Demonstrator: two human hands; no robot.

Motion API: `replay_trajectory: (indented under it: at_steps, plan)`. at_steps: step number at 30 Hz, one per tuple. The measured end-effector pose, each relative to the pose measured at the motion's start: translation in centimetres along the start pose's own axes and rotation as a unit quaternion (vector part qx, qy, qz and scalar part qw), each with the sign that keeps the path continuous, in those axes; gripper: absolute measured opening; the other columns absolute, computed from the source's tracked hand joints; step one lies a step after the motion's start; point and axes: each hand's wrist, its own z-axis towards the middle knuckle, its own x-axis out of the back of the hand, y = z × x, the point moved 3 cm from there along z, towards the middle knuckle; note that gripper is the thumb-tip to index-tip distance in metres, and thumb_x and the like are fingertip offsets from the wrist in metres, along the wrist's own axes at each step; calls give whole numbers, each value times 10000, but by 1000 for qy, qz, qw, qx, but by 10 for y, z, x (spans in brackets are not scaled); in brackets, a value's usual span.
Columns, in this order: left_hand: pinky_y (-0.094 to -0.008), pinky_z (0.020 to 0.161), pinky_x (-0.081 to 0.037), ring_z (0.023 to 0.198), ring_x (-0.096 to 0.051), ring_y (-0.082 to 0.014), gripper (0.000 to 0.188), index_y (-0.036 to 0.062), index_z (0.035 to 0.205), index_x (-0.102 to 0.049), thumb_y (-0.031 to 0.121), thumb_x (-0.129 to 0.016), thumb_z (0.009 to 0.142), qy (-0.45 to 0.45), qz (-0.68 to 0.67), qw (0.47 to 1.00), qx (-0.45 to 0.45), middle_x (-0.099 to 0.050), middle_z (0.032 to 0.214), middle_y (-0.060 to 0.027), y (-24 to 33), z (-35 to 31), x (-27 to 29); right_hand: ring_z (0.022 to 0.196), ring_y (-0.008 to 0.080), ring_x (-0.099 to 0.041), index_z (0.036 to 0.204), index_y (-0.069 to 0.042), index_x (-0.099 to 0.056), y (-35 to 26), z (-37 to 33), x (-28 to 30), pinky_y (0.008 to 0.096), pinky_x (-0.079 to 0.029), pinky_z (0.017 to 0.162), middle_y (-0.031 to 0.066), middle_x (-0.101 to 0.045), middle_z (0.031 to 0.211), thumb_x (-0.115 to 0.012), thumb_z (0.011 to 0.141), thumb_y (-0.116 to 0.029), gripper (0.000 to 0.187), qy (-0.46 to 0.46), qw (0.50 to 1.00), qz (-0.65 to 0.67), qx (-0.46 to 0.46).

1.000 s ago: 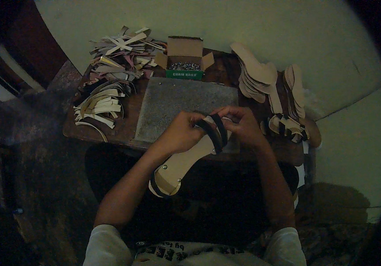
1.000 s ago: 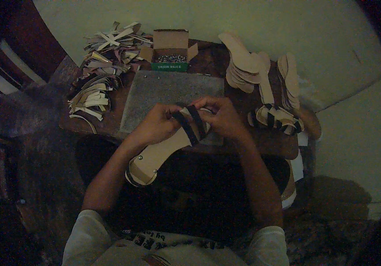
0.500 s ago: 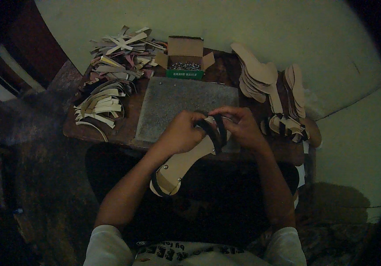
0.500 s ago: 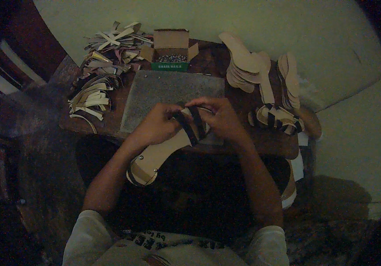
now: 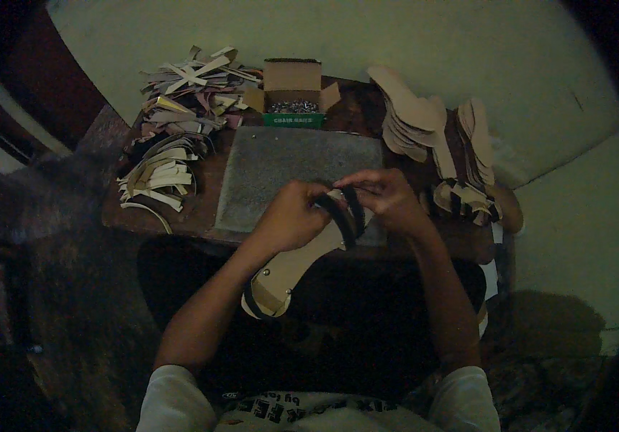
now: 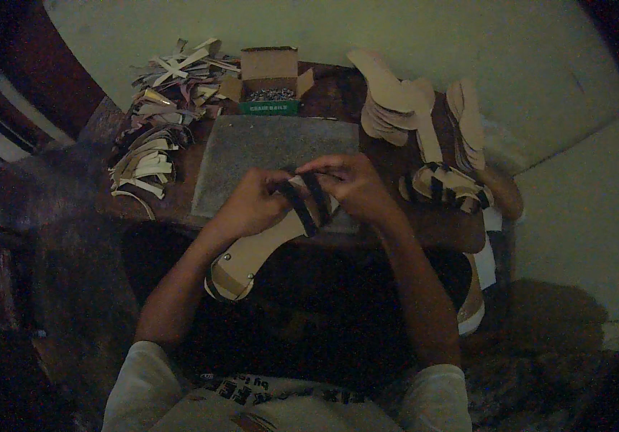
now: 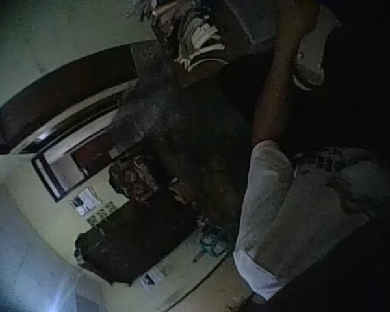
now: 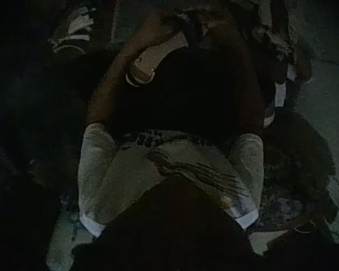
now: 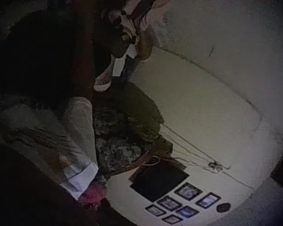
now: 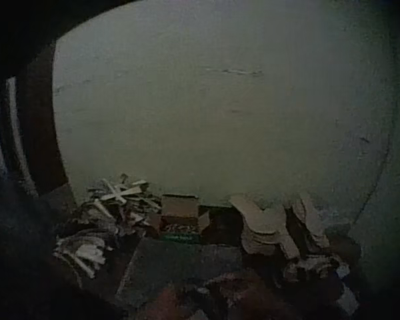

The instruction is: The person assembles a sandal by attaching a black strap to a beige sole using small metal fasteners. They position the strap, insert the fasteners, and press them into place to secure the components. After completing the sandal, they place it on a pile of finished items and pick up a new sole to begin the process again.

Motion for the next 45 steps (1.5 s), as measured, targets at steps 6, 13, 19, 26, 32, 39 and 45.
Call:
replay_trajectory:
  at_steps: [6, 13, 19, 26, 32, 39, 45]
  plan:
    - [-343, 621, -497, 679, -658, -165, 240, 12, 942, -718, 223, -663, 841, 19, 19, 999, -19, -686, 733, -134, 2, -1, 0, 928, 163, -657, 1036, -20, -707, 3, 2, -1, 301, -503, 874, 94, -714, 960, -563, 830, 41, 259, 5, 1000, 18, -11]
    - [-344, 652, -504, 720, -678, -182, 223, 7, 931, -713, 198, -664, 827, 18, 17, 998, 58, -694, 767, -147, 7, -3, -2, 947, 158, -651, 1044, 13, -697, 13, 4, 1, 302, -504, 881, 96, -704, 997, -601, 837, 52, 231, -9, 999, 17, -42]
    - [-304, 586, -473, 651, -548, -86, 173, -5, 944, -701, 98, -611, 838, 35, 44, 998, -17, -647, 706, -47, 4, -1, -6, 932, 143, -643, 1038, 8, -700, 4, 2, -1, 299, -500, 866, 91, -705, 968, -552, 840, 79, 257, 5, 999, -11, -53]
    - [-299, 561, -452, 644, -527, -71, 168, -8, 931, -689, 119, -612, 853, 32, 22, 999, -5, -631, 690, -23, -5, -2, -10, 939, 134, -636, 1017, 7, -699, 3, 1, -1, 303, -500, 852, 84, -701, 966, -526, 836, 84, 262, -1, 996, -80, -38]
    - [-280, 541, -429, 628, -510, -62, 189, -9, 923, -683, 163, -624, 869, 27, 26, 999, -3, -608, 675, -11, 11, -6, -5, 975, 143, -629, 1022, 30, -655, 4, -1, 1, 304, -490, 895, 73, -675, 989, -557, 844, 46, 204, -11, 997, 67, -41]
    - [-282, 549, -434, 622, -530, -77, 182, -19, 915, -676, 147, -627, 855, 11, 27, 1000, -9, -613, 677, -16, 24, -9, 2, 937, 134, -618, 1004, 3, -625, 1, -2, 3, 296, -496, 851, 49, -653, 948, -639, 846, -9, 159, -18, 997, 71, -6]
    - [-324, 635, -488, 696, -631, -127, 174, 6, 925, -699, 110, -676, 788, 15, 14, 999, -33, -686, 751, -110, 22, -8, -1, 934, 116, -609, 997, -7, -612, -2, -4, 1, 274, -482, 841, 29, -640, 944, -677, 819, -23, 191, -8, 996, 90, -17]
